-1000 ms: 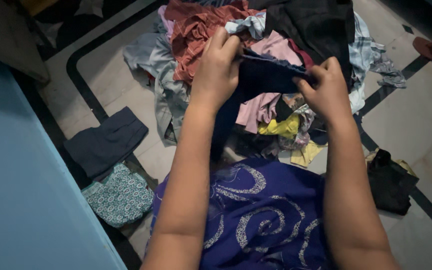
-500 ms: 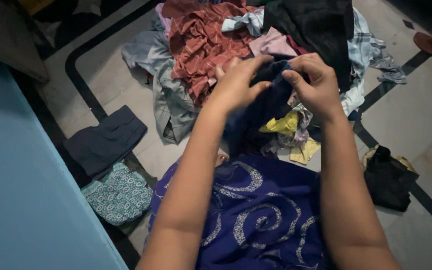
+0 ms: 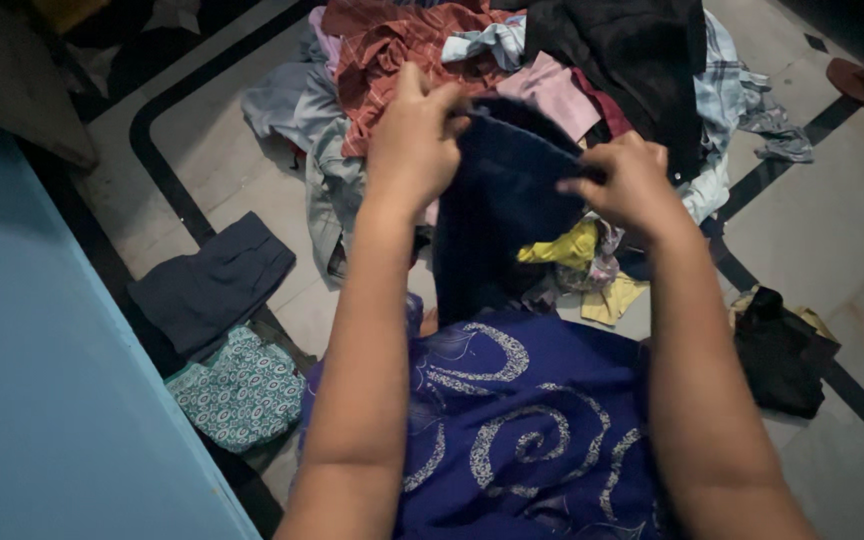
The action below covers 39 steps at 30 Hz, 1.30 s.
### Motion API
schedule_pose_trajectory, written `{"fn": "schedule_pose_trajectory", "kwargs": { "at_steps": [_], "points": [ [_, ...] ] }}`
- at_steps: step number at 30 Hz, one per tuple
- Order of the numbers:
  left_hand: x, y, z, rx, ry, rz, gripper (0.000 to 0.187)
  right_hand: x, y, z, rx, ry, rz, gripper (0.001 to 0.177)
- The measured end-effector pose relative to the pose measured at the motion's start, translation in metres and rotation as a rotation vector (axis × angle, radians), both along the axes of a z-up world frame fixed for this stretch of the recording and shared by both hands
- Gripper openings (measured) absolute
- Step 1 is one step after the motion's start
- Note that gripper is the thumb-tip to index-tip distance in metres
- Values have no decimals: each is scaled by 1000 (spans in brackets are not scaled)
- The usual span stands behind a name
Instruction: The person sorts through a pile of clothing on the floor, picking up and unfolding various garments including shorts, shirts, and patterned fabrics before setting them aside.
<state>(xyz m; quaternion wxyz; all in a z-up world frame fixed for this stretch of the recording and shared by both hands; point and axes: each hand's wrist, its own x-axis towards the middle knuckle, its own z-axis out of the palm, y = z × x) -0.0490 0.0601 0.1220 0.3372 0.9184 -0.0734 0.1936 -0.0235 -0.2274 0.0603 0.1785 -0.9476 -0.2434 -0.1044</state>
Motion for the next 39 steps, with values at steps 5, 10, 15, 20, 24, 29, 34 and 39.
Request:
{"fn": "schedule_pose_trajectory", "kwargs": {
  "at_steps": [5, 10, 15, 20, 24, 29, 34, 39],
  "points": [
    [2, 10, -15, -90, 17, -8, 24, 3, -2, -10, 57, 53, -323, 34],
    [6, 5, -21, -29, -34, -50, 29, 18, -16, -21, 351, -9, -402, 17],
    [1, 11, -14, -74, 10, -105, 44, 17, -13, -9, 615, -60, -221, 17],
    [-5, 30, -9, -38, -119, -27, 41, -1, -5, 10, 630, 185, -101, 20],
    [-11, 41, -3, -44, -165, 88, 36, -2, 3, -8, 458, 289, 274, 36],
    [-9, 40, -2, -124, -277, 87, 33, -10, 28, -26, 86, 324, 33, 42],
    [-7, 44, -9, -405, -305, 87, 28, -19, 19, 19, 377, 309, -82, 36],
    [-2, 60, -14, -769, -277, -187, 17, -30, -2, 50, 915, 539, 198, 25]
  ]
}}
